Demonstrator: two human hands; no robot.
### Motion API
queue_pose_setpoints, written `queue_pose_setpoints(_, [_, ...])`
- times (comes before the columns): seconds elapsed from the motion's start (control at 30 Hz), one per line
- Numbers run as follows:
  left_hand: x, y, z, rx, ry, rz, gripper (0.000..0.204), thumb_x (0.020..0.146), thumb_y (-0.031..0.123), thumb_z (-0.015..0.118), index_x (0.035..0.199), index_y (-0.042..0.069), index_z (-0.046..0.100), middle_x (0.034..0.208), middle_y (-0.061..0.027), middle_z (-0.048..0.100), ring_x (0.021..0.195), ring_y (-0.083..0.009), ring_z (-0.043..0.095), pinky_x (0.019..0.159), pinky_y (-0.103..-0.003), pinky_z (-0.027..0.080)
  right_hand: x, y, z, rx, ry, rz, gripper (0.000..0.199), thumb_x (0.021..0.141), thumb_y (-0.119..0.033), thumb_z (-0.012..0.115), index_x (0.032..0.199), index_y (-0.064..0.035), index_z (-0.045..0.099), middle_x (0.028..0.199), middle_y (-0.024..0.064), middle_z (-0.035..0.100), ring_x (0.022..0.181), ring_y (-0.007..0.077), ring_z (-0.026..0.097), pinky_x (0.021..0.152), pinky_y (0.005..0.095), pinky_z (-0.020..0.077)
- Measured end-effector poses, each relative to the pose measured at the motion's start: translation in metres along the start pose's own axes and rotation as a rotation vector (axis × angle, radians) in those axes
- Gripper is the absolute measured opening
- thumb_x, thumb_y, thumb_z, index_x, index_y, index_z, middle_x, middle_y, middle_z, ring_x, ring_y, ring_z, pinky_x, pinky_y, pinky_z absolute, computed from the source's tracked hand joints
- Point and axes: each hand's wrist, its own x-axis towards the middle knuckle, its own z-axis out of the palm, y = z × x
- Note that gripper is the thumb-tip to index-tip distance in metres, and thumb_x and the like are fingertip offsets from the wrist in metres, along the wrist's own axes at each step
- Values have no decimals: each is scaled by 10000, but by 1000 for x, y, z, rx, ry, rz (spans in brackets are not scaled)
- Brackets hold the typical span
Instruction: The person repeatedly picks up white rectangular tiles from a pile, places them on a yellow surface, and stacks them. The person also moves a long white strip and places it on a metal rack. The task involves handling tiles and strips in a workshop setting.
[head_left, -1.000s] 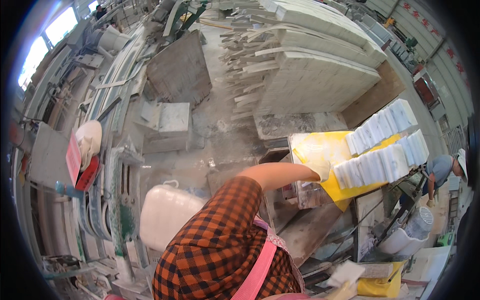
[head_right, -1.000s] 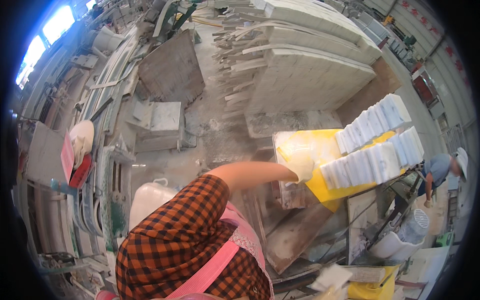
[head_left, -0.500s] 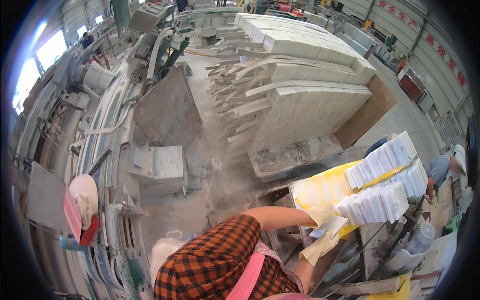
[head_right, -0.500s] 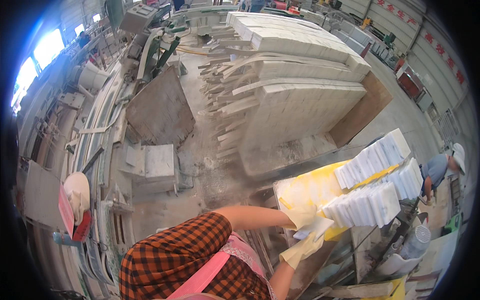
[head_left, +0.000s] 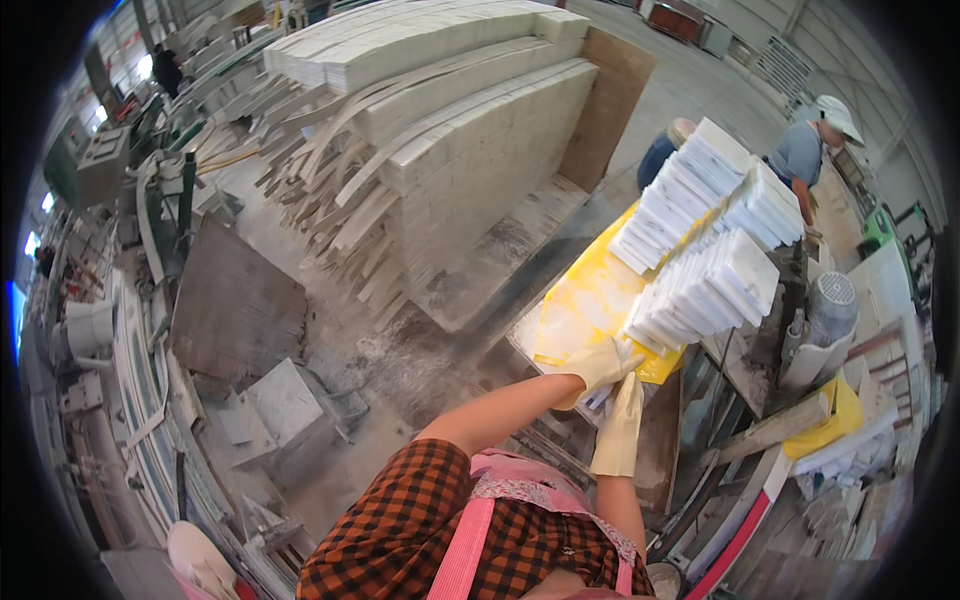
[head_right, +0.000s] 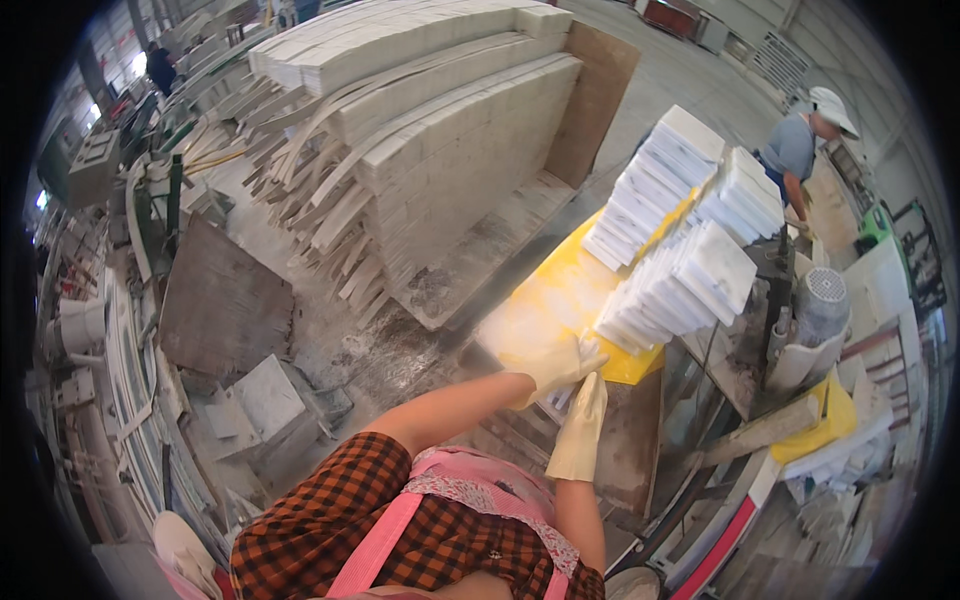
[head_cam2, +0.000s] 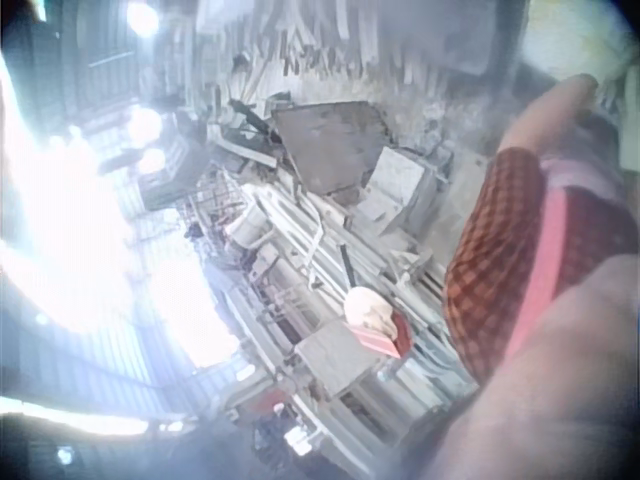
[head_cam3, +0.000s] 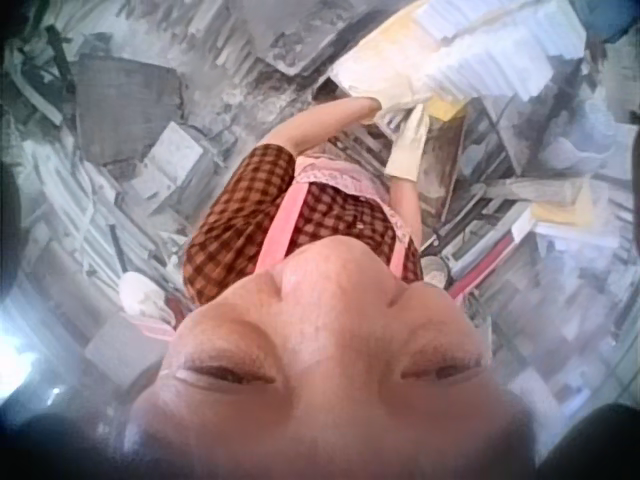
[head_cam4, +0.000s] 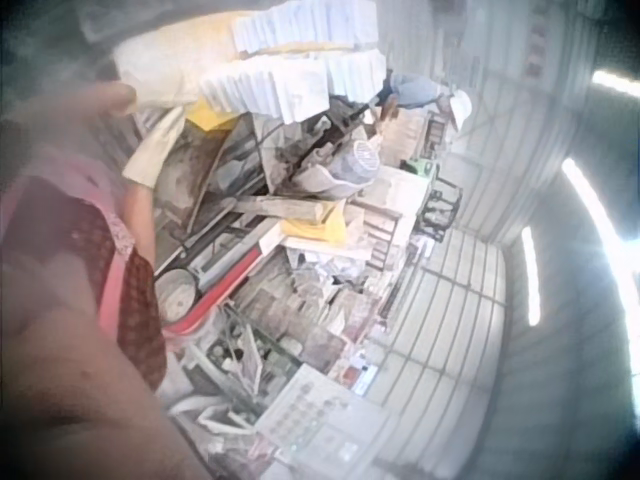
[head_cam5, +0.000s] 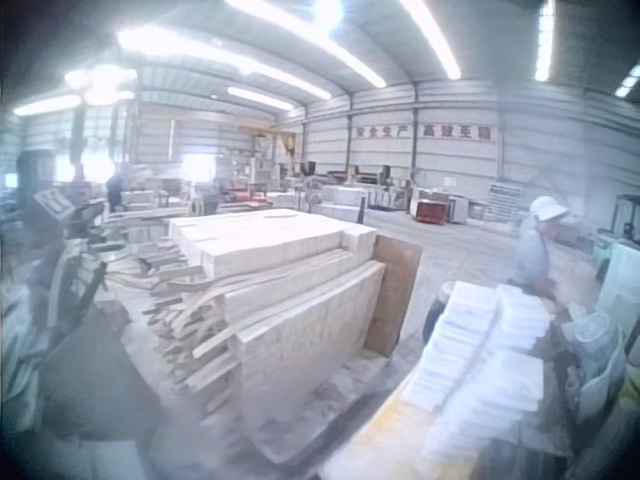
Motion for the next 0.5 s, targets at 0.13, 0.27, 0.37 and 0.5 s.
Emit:
queue_pose_setpoints(0.13, [-7, -3, 3, 131, 90, -39, 789, 815, 505, 732, 1295, -91, 539, 1080, -277, 711, 982, -426, 709, 882, -488, 539, -12, 20, 4, 813, -63, 509, 509, 1108, -306, 455, 1484, 36, 427, 1442, 143, 504, 1297, 226, 524, 1098, 355, 434])
queue_pose_setpoints(0.27, [-6, 10, 17, 113, 41, -111, 689, 855, 333, 686, 1348, -79, 439, 1111, -276, 703, 1023, -425, 705, 908, -497, 532, -17, 27, -2, 478, -150, 343, 539, 1089, -310, 504, 1507, 19, 415, 1501, 111, 484, 1373, 218, 482, 1158, 361, 390])
queue_pose_setpoints(0.37, [-4, 16, 34, 92, 94, -60, 557, 892, 273, 631, 1301, -65, 461, 1104, -274, 708, 1026, -425, 705, 907, -511, 526, -18, 25, -12, 1069, -57, 578, 542, 1081, -304, 522, 1508, 13, 418, 1511, 104, 481, 1382, 215, 475, 1164, 367, 384])
queue_pose_setpoints(0.5, [-1, 9, 44, 88, 118, -14, 459, 924, 265, 590, 1242, -50, 491, 1081, -278, 712, 1015, -441, 700, 900, -522, 521, -19, 20, -29, 1104, -119, 517, 505, 1086, -279, 512, 1492, 15, 449, 1517, 113, 486, 1390, 220, 474, 1166, 374, 385])
